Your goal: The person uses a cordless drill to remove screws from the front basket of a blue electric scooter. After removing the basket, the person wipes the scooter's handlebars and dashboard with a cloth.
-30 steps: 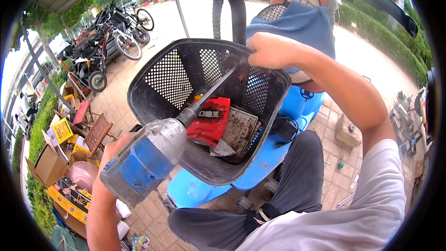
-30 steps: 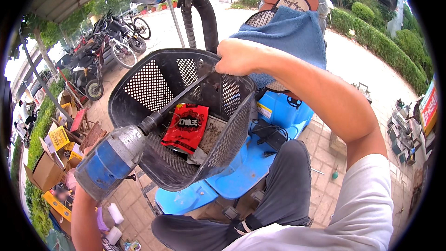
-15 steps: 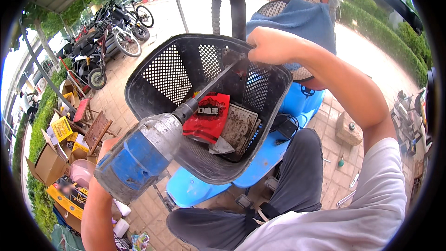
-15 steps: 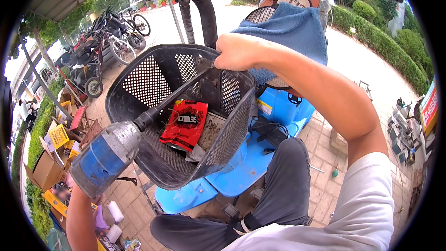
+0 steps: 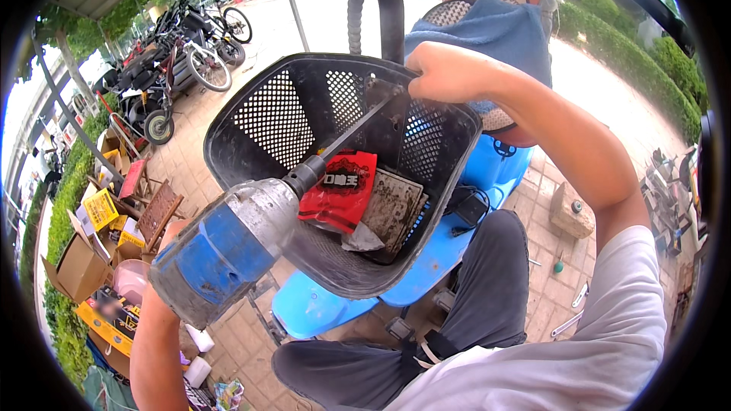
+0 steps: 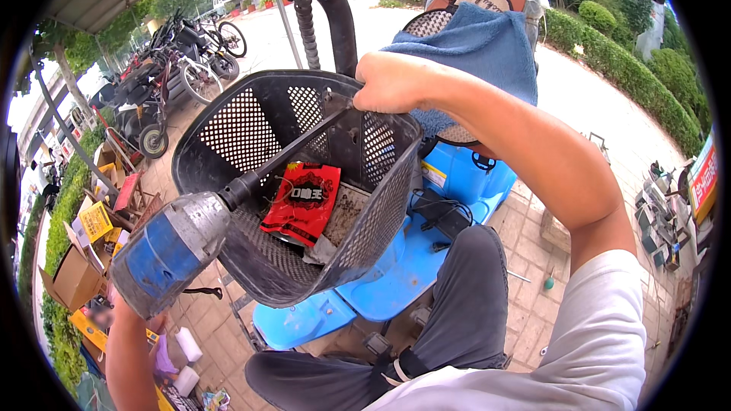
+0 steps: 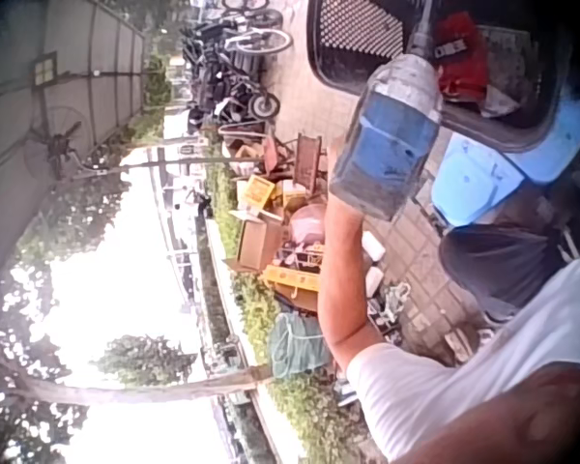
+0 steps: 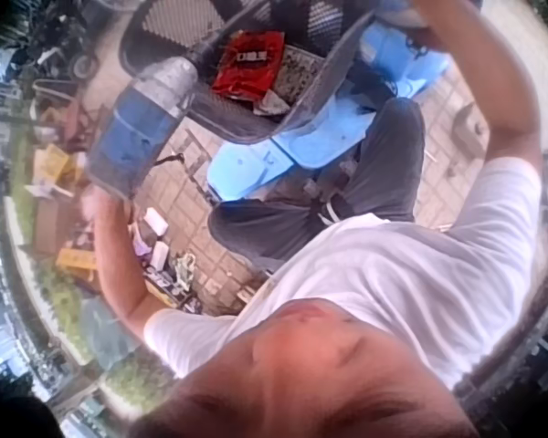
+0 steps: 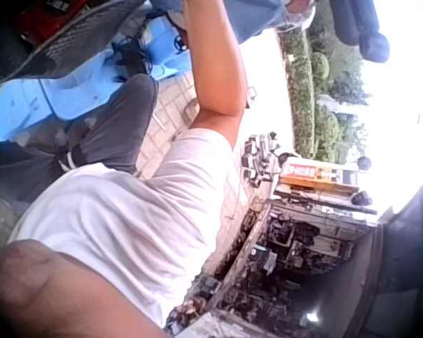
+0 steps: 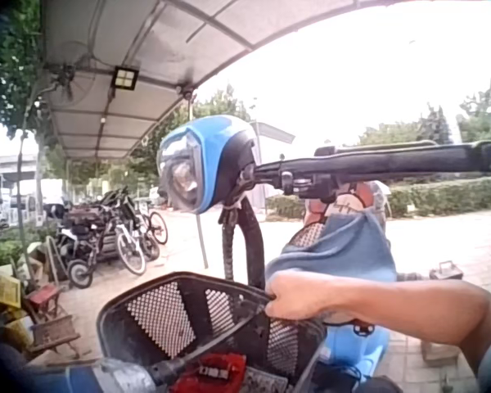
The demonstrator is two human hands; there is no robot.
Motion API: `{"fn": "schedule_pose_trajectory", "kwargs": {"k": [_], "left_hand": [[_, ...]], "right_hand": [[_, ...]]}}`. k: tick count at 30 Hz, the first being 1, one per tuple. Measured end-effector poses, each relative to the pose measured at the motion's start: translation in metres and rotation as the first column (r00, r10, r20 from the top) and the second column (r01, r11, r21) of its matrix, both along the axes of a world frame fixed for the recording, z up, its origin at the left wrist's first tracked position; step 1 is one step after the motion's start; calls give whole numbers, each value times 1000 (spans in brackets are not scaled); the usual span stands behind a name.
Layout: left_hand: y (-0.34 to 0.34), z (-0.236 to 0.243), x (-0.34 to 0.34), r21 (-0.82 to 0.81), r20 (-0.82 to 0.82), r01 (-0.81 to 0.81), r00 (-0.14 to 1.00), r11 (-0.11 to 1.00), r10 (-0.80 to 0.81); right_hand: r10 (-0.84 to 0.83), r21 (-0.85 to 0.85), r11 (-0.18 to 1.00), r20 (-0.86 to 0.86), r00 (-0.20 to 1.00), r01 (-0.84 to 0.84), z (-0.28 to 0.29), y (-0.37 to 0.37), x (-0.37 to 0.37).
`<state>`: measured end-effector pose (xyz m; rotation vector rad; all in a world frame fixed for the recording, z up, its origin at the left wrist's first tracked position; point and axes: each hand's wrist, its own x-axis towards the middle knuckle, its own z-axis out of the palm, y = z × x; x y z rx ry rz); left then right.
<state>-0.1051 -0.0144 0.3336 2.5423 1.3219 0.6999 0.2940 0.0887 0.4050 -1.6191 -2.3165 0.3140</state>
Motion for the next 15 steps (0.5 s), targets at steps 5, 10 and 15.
{"fn": "schedule_pose_trajectory", "kwargs": {"k": [5, 10, 15], "left_hand": [[4, -1, -1, 20, 11, -2, 1000, 1000, 2], [8, -4, 0, 44, 19, -1, 1000, 999, 0], [8, -5, 1, 71, 5, 2, 1000, 997, -3]], "right_hand": [[-17, -22, 1000, 3, 1000, 17, 2, 1, -1], [3, 6, 1000, 20, 1000, -3, 2, 1, -1], [8, 9, 1000, 22, 1000, -8, 1, 2, 1]]}}
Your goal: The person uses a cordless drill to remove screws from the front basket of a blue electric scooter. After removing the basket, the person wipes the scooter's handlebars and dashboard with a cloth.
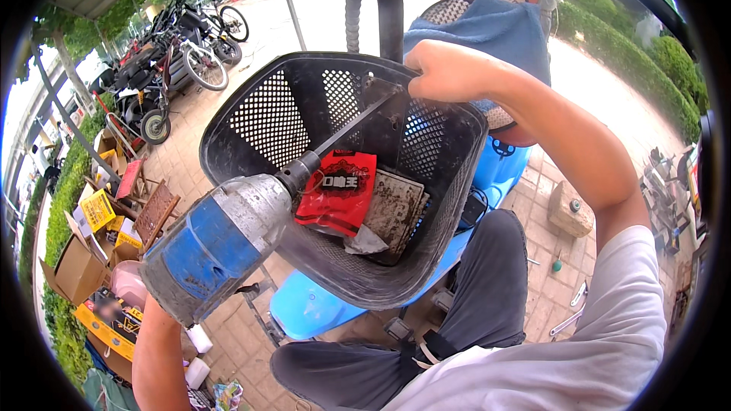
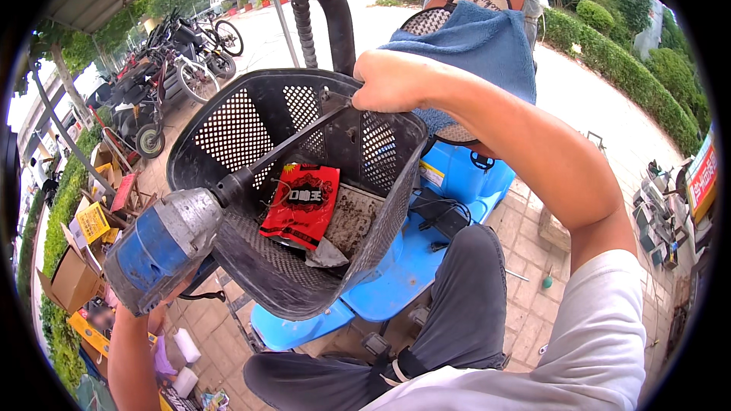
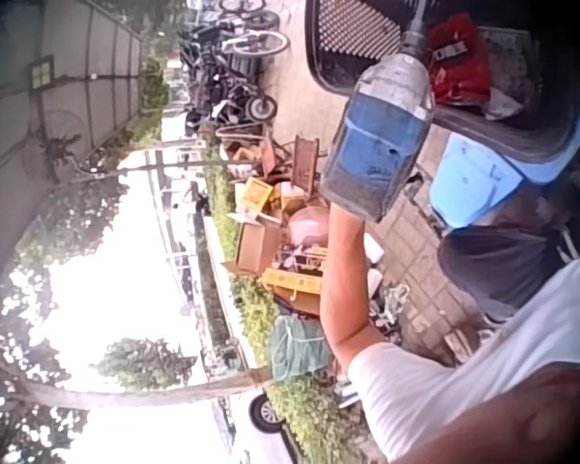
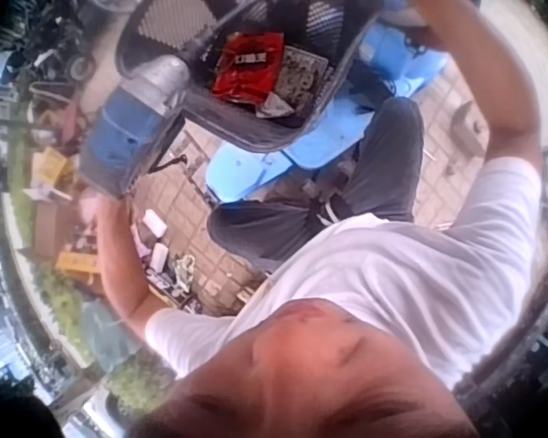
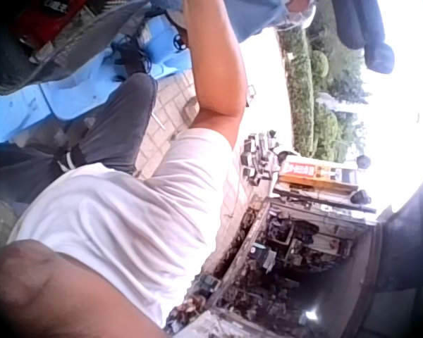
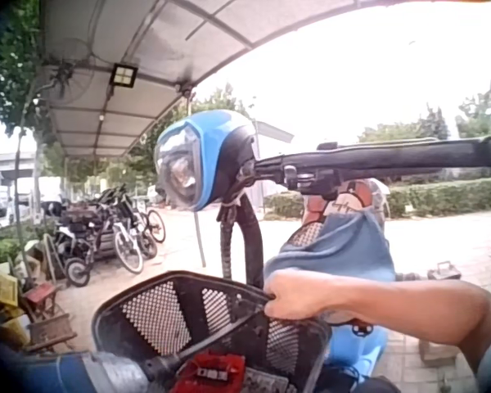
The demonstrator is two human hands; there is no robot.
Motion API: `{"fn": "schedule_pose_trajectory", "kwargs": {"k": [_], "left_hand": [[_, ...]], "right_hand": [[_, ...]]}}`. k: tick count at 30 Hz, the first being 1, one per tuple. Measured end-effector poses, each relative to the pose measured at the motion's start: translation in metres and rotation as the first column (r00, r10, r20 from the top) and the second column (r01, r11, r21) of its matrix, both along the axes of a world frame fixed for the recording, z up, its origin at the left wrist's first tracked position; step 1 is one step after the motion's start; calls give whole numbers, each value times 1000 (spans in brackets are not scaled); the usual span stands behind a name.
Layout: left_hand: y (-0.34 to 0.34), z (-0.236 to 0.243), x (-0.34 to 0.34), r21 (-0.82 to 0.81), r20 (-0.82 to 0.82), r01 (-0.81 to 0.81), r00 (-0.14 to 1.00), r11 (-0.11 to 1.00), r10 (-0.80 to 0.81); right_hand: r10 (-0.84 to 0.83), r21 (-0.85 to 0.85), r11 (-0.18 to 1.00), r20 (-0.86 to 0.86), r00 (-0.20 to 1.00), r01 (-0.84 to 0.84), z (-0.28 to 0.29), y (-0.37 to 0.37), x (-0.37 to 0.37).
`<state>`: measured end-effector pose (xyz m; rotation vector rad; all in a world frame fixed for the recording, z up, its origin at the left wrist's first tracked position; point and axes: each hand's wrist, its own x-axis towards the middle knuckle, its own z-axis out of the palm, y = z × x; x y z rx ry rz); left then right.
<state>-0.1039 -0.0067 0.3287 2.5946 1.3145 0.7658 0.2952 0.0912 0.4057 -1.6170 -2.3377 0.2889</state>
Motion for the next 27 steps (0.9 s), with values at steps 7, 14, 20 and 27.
{"fn": "schedule_pose_trajectory", "kwargs": {"k": [7, 14, 20, 27], "left_hand": [[-4, -9, -3, 107, -54, 20, 998, 994, -14], [-15, -16, -11, 230, -88, 5, 996, 973, 15], [-44, -5, 6, -413, 571, -55, 762, 909, 305], [-50, -8, -7, -422, 552, -209, 713, 882, 433]], "right_hand": [[9, 20, 1000, -7, 1000, -9, -4, 2, 0], [11, -12, 1000, 1, 1000, -11, 1, 1, -1], [35, 49, 998, 51, 998, -38, -3, 6, 4], [5, -18, 1000, 20, 1000, -5, 2, 2, 0]]}}
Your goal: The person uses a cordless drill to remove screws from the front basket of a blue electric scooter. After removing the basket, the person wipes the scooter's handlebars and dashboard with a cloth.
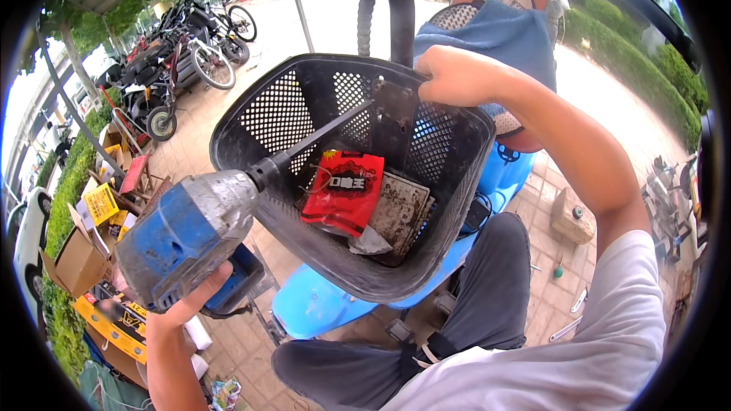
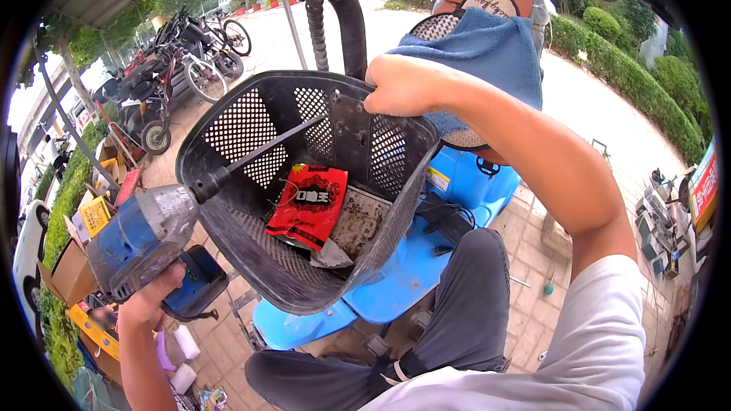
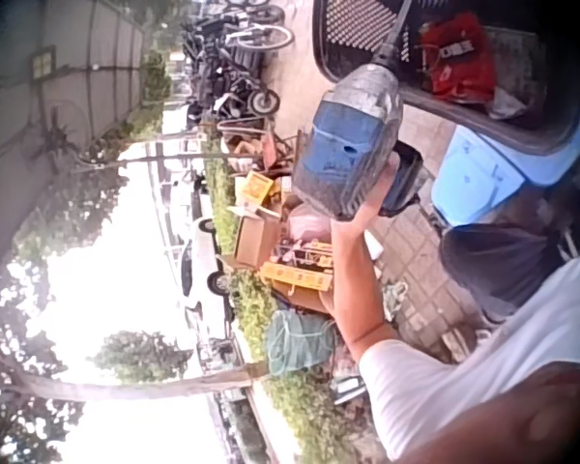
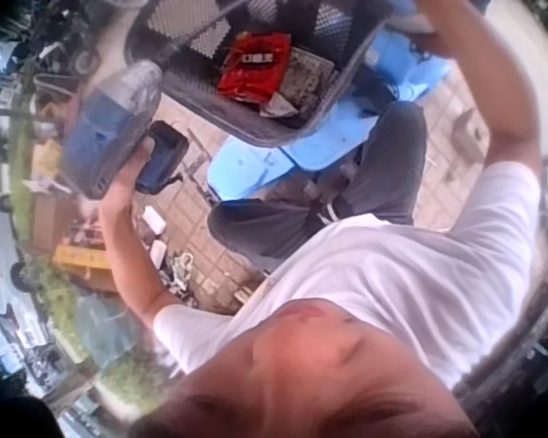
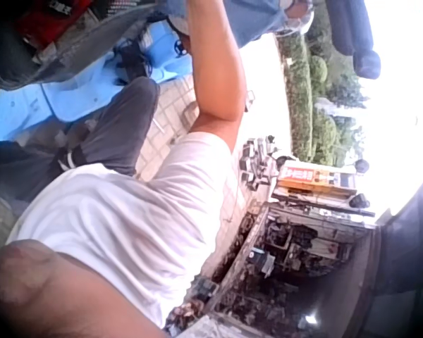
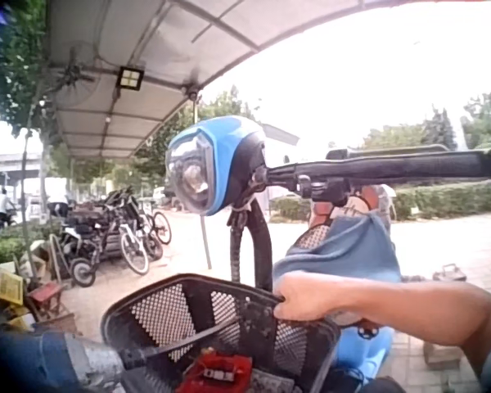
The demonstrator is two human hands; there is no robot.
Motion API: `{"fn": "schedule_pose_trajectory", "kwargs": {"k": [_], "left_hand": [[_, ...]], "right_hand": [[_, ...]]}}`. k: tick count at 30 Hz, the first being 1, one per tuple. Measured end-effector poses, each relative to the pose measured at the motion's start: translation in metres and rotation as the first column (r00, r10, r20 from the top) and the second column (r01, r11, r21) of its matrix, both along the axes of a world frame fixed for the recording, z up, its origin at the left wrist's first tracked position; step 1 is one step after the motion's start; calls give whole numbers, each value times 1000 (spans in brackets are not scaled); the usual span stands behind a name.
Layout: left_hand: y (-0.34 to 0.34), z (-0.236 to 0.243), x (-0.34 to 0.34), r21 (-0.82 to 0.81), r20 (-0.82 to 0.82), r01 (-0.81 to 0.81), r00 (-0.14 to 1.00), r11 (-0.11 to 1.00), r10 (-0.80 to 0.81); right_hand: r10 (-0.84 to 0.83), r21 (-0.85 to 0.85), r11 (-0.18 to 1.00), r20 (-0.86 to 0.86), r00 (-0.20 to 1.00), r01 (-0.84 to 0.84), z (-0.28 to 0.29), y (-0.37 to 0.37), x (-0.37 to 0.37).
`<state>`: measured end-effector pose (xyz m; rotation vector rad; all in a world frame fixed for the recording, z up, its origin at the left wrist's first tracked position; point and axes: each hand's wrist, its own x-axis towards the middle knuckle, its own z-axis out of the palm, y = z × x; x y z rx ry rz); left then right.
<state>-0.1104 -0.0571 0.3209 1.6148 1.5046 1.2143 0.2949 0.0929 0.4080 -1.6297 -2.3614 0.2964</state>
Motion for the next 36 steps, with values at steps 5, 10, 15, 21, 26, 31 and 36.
{"fn": "schedule_pose_trajectory", "kwargs": {"k": [5, 10, 15, 21, 26, 31, 36], "left_hand": [[9, 6, 26, 64, -89, 58, 995, 996, -52], [18, 11, 27, 26, -78, 52, 996, 998, -50], [19, 14, 35, 151, -128, 113, 987, 982, -94], [24, 3, 25, 138, -94, 107, 991, 985, -95], [21, 7, 29, 150, -96, 113, 990, 982, -99], [16, 8, 21, 234, -288, 136, 956, 963, -65], [13, 14, 19, 249, -410, 112, 912, 962, 0]], "right_hand": [[20, 32, 999, 10, 1000, -20, -3, 2, 1], [-1, 20, 1000, -10, 1000, 2, -3, 0, 1], [15, 30, 999, -10, 1000, -14, -2, 0, 1], [26, 38, 999, -4, 1000, -26, -3, 2, 2], [38, 67, 997, -2, 999, -38, -7, 5, 3], [30, 68, 997, 9, 1000, -31, -4, 3, 2], [22, 32, 999, -19, 1000, -21, -4, 1, 1]]}}
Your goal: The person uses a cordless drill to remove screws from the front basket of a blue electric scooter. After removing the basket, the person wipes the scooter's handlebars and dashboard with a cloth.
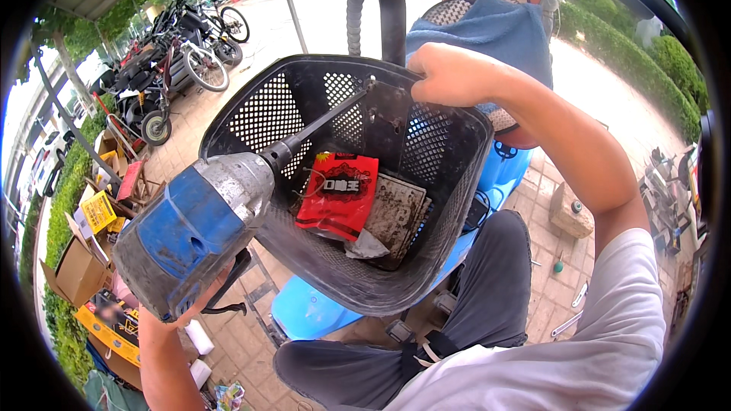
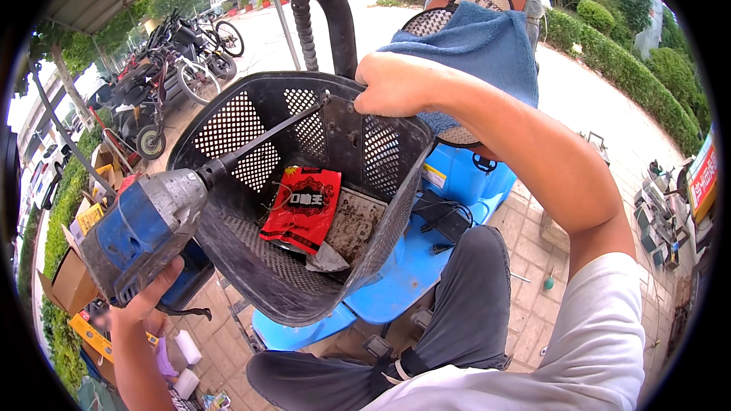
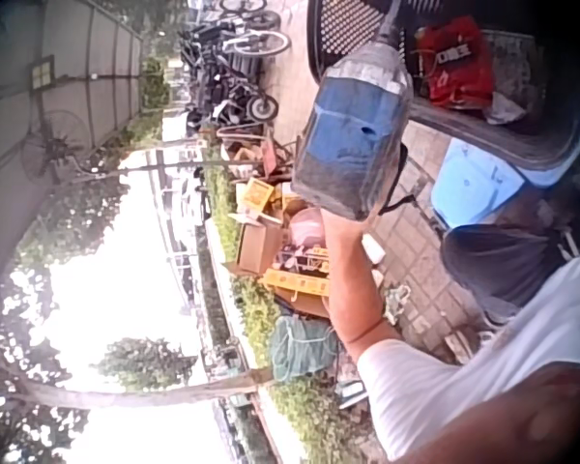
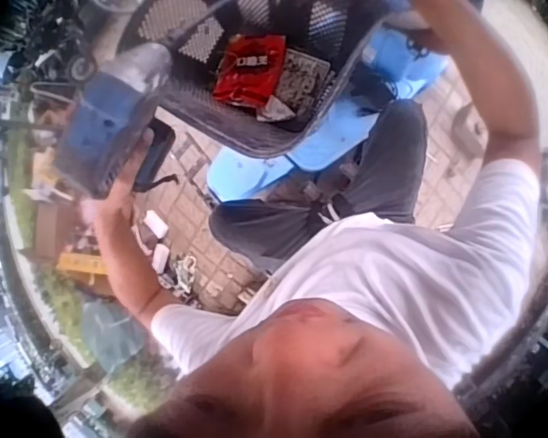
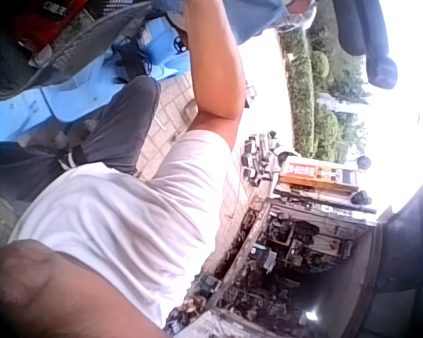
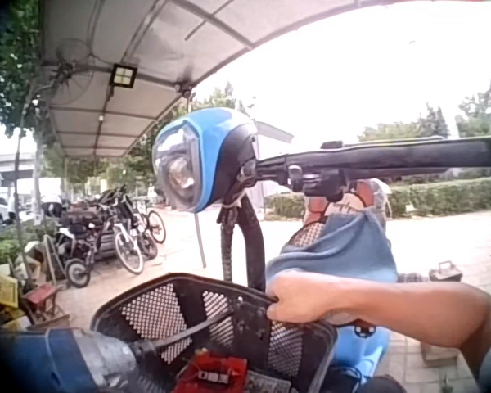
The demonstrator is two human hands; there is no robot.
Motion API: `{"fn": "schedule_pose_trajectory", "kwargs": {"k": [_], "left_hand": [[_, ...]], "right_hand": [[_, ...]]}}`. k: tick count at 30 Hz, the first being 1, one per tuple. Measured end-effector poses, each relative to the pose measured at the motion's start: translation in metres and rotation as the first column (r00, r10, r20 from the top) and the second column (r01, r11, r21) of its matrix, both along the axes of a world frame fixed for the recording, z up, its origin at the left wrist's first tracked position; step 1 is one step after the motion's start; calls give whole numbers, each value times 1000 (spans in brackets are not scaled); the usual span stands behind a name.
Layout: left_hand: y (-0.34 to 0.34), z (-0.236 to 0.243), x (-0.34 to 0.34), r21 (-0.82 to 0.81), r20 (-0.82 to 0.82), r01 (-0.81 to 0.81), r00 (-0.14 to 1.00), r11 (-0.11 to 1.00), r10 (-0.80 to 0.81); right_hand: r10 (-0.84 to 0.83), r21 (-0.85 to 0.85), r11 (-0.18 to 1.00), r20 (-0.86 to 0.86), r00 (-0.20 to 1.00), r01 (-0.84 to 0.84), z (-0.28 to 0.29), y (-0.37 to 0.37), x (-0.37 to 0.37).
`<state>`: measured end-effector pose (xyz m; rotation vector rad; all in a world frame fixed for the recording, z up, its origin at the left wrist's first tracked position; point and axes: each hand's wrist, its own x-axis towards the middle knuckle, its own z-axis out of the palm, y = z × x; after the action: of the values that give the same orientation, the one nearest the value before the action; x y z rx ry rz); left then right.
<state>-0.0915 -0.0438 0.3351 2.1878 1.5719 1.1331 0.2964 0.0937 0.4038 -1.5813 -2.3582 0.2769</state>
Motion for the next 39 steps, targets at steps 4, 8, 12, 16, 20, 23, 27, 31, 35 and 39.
{"fn": "schedule_pose_trajectory", "kwargs": {"k": [4, 8, 12, 16, 20, 23, 27, 31, 35, 39], "left_hand": [[1, 3, -13, 23, -170, -36, 985, 999, 40], [-1, 13, -9, 288, -530, 136, 847, 948, 40], [-1, 29, 6, 192, -411, 176, 908, 966, -83], [4, 20, 11, -180, 122, 59, 992, 982, -37], [6, -10, 25, -276, 607, 214, 794, 937, -3], [-2, -19, 39, -283, 765, 316, 644, 905, 14], [-6, -14, 57, -271, 847, 422, 531, 865, 6], [-6, -6, 57, -321, 824, 383, 565, 866, 56], [-17, -11, 41, -318, 616, 158, 784, 935, 77], [-20, -24, 25, -203, 442, 26, 894, 979, 68]], "right_hand": [[-7, -4, 1000, -8, 1000, 7, 1, -2, -1], [1, 13, 1000, 1, 1000, -1, 0, 0, 0], [-6, 8, 1000, 1, 1000, 6, 1, -3, -1], [0, -5, 1000, -14, 1000, 0, 1, -3, 1], [15, 16, 1000, 18, 1000, -15, 2, -1, 0], [7, 13, 1000, 24, 1000, -8, 2, 0, -1], [-3, 0, 1000, 20, 1000, 3, 1, 2, -1], [47, -22, 999, -56, 997, -48, -4, 5, 5], [43, 1, 999, -30, 999, -43, -3, 5, 4], [3, -41, 999, -54, 999, -6, 1, 1, 1]]}}
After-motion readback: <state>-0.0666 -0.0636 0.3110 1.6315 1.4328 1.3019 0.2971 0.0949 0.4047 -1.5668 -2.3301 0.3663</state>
